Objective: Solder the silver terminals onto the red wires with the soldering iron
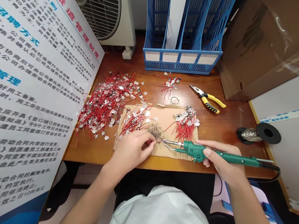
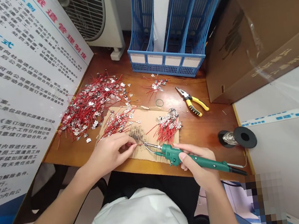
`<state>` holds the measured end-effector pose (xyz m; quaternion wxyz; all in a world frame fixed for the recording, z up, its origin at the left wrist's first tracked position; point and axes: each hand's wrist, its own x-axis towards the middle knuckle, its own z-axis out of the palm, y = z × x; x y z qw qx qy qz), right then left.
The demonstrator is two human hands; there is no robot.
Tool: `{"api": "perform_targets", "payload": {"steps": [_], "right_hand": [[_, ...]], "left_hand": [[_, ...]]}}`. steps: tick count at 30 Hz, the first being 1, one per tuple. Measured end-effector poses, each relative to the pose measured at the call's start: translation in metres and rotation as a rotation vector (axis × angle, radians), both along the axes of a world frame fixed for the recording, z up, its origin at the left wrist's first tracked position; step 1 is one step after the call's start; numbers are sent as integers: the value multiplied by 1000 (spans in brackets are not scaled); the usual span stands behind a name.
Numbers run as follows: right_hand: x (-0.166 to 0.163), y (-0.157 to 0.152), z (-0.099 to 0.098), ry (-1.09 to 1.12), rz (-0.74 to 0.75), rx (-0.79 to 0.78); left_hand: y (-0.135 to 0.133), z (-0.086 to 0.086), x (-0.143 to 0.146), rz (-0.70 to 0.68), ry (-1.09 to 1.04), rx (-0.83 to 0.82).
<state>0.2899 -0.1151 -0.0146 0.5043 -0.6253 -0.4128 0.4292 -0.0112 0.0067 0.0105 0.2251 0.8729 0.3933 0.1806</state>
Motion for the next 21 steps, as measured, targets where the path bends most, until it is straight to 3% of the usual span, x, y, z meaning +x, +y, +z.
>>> {"api": "perform_targets", "payload": {"steps": [12,21], "right_hand": [[-3,-1,1,-75,-18,54],[5,-3,0,-251,139,258]], "left_hand": [[-1,0,0,6,0,-19],[-2,-1,-1,7,-19,-14]]}}
